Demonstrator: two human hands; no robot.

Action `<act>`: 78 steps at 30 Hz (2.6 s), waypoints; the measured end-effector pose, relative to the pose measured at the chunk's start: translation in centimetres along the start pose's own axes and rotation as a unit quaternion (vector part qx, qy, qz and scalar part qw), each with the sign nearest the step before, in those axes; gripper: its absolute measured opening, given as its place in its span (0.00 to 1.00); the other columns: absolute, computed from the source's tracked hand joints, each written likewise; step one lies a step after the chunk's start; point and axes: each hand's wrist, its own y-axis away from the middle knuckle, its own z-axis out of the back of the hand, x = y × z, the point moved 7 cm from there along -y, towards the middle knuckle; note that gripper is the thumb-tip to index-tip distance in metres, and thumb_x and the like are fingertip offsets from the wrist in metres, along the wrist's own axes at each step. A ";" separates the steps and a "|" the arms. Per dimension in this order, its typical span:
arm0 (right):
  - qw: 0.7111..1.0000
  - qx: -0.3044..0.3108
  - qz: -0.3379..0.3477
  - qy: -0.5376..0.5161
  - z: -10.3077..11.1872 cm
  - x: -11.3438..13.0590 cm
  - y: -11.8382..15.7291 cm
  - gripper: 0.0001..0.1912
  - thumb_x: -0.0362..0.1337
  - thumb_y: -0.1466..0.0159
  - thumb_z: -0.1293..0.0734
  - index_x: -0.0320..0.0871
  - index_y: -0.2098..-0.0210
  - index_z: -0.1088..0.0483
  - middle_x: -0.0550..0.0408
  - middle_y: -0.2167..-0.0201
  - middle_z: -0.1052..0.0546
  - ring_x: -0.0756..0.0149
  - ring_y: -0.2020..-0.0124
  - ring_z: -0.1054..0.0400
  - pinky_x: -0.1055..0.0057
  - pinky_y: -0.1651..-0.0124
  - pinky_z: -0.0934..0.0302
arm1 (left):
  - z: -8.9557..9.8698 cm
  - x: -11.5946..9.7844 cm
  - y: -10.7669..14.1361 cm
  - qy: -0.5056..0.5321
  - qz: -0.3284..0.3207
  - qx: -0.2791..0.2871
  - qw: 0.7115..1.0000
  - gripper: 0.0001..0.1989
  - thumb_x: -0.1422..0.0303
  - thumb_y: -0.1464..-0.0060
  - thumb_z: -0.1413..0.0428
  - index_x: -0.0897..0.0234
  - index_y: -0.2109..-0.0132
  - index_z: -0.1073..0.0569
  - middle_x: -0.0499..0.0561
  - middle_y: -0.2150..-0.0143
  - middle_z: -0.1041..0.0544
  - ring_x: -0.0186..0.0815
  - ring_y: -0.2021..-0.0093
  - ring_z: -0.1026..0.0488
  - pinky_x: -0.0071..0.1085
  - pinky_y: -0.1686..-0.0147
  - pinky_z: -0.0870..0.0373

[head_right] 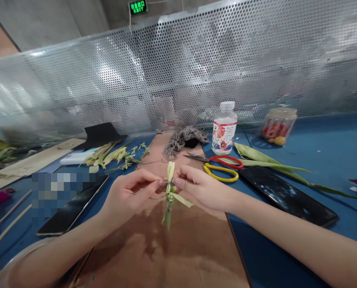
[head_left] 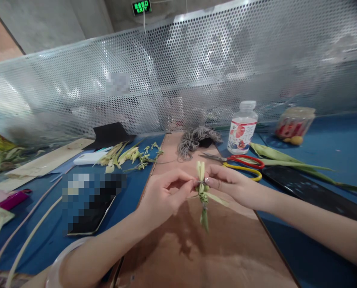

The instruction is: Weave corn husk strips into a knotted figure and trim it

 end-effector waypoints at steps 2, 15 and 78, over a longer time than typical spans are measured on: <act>1.000 -0.005 0.000 0.006 0.1 0.2 0.0 0.13 0.46 0.34 0.42 0.41 0.65 0.37 0.55 0.67 0.32 0.68 0.63 0.37 0.70 0.58 0.41 | 0.1 0.2 0.0 -0.008 0.002 -0.006 1.000 0.06 0.68 0.47 0.45 0.64 0.67 0.24 0.49 0.69 0.21 0.31 0.69 0.24 0.24 0.68 0.26; 0.995 -0.102 0.003 -0.007 1.3 -0.5 -0.2 0.13 0.46 0.34 0.43 0.42 0.67 0.38 0.54 0.69 0.30 0.68 0.66 0.35 0.67 0.59 0.37 | 0.7 0.3 -0.2 -0.040 -0.013 -0.035 0.998 0.06 0.67 0.46 0.45 0.63 0.67 0.25 0.49 0.69 0.21 0.32 0.67 0.25 0.26 0.66 0.28; 0.837 -0.018 0.137 0.530 -2.2 0.2 0.7 0.09 0.29 0.40 0.41 0.38 0.62 0.33 0.48 0.63 0.30 0.61 0.62 0.36 0.65 0.61 0.43 | -1.5 5.3 -1.0 0.034 0.115 0.088 0.989 0.08 0.65 0.45 0.49 0.65 0.68 0.34 0.46 0.73 0.28 0.28 0.76 0.33 0.27 0.71 0.35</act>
